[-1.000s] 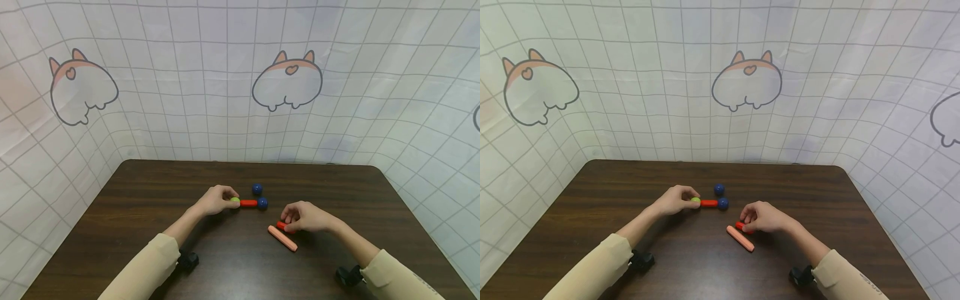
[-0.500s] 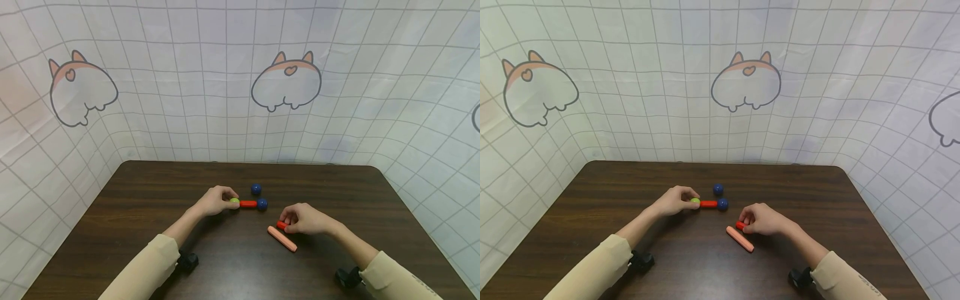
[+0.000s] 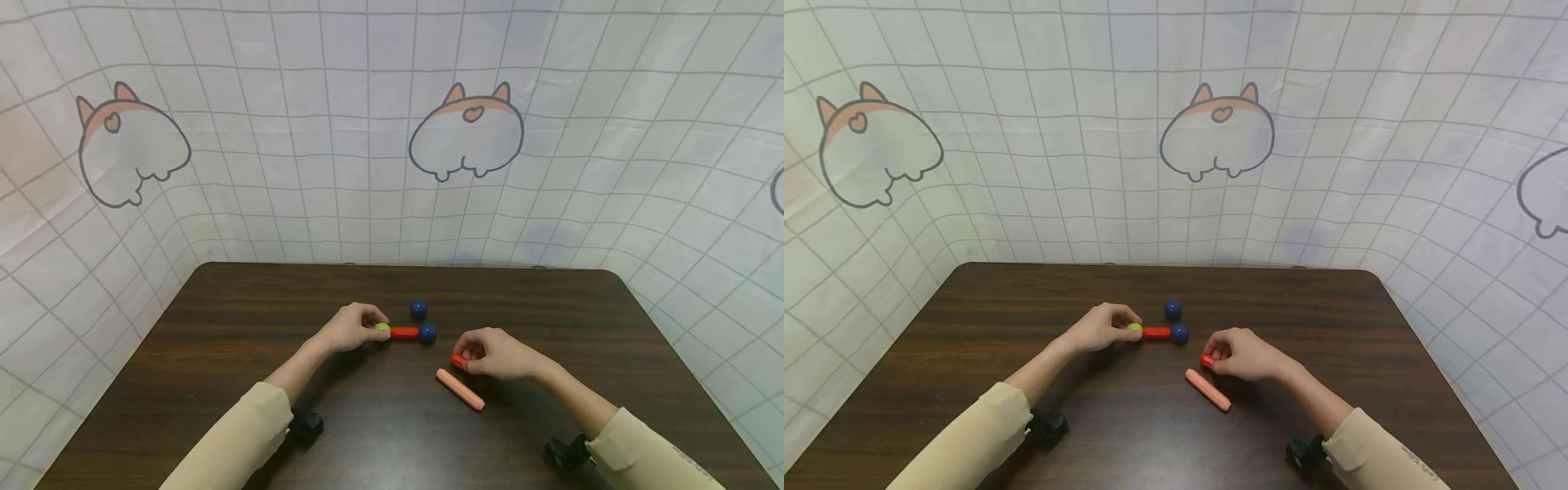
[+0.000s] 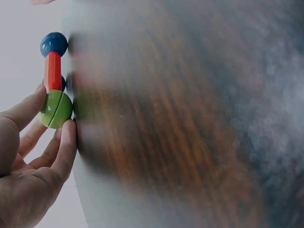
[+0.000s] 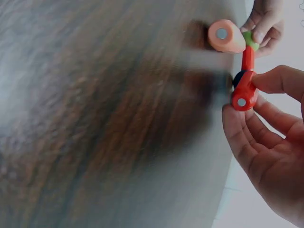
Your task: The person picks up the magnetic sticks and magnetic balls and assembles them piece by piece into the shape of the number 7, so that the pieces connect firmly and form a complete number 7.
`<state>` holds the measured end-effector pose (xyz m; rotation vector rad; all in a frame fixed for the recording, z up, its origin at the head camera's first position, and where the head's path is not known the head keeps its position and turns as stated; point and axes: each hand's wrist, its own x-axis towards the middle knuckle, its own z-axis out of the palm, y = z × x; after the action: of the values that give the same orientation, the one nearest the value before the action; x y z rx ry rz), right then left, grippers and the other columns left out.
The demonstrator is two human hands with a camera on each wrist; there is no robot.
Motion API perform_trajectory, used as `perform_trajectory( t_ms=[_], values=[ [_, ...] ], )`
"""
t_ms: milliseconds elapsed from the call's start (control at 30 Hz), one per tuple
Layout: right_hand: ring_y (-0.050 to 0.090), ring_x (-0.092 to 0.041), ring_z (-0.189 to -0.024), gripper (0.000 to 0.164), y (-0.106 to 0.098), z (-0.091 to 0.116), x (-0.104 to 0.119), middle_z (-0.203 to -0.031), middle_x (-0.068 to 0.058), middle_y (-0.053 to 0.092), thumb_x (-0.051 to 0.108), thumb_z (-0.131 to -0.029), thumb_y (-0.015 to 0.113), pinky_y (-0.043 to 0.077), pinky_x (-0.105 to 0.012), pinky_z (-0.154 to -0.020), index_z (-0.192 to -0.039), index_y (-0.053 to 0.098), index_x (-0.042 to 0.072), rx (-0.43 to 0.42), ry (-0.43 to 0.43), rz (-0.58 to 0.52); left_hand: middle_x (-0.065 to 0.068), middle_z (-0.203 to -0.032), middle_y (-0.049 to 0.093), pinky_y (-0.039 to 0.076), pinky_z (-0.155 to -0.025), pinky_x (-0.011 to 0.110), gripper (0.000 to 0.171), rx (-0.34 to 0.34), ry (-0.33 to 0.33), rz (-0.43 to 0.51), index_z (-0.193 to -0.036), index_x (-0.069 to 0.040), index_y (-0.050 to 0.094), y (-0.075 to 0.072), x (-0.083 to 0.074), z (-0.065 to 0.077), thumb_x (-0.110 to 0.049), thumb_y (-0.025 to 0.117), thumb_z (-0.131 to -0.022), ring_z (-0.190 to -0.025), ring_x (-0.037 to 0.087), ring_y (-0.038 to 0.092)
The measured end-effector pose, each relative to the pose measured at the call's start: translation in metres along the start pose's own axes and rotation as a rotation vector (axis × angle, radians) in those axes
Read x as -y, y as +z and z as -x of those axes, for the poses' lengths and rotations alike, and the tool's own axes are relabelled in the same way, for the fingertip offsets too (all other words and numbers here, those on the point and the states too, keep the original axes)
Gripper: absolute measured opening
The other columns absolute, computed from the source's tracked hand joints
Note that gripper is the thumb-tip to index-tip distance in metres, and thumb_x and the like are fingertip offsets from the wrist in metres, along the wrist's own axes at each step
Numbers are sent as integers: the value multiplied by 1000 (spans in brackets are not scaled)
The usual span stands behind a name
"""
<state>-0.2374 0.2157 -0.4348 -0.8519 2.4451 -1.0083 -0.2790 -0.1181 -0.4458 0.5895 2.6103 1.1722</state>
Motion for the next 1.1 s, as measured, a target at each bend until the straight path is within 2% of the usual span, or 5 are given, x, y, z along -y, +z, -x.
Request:
perform_trajectory(
  t_ms=[367, 767, 900, 1100],
  values=[
    [62, -24, -86, 21, 0, -3, 9, -97, -4, 67, 6, -96, 64, 53, -32, -73, -117, 69, 3, -3, 7, -122, -3, -99, 68, 51, -75, 33, 24, 5, 10, 10, -112, -11, 75, 1, 2, 0, -24, 80, -93, -87, 14, 61],
    [60, -24, -91, 21, 3, -11, 24, -99, -4, 66, 7, -97, 65, 51, -31, -76, -117, 69, 5, 5, -32, -146, -2, -97, 69, 51, -73, 33, 25, 11, 28, 5, -112, -9, 75, -2, -2, 1, -25, 80, -93, -84, 14, 60],
    [61, -24, -94, 22, 6, -16, 30, -101, -4, 66, 6, -97, 65, 52, -31, -82, -118, 69, 5, 18, -47, -166, -2, -96, 68, 51, -73, 32, 25, 15, 26, 5, -112, -9, 75, -2, -2, 1, -25, 80, -93, -84, 15, 59],
    [63, -24, -91, 23, 12, -23, 36, -101, -6, 68, 4, -95, 65, 53, -32, -81, -117, 70, 5, 37, -58, -193, -1, -97, 68, 51, -73, 33, 26, 12, 25, 0, -112, -9, 75, -1, -2, 0, -25, 80, -93, -85, 16, 60]
  ],
)
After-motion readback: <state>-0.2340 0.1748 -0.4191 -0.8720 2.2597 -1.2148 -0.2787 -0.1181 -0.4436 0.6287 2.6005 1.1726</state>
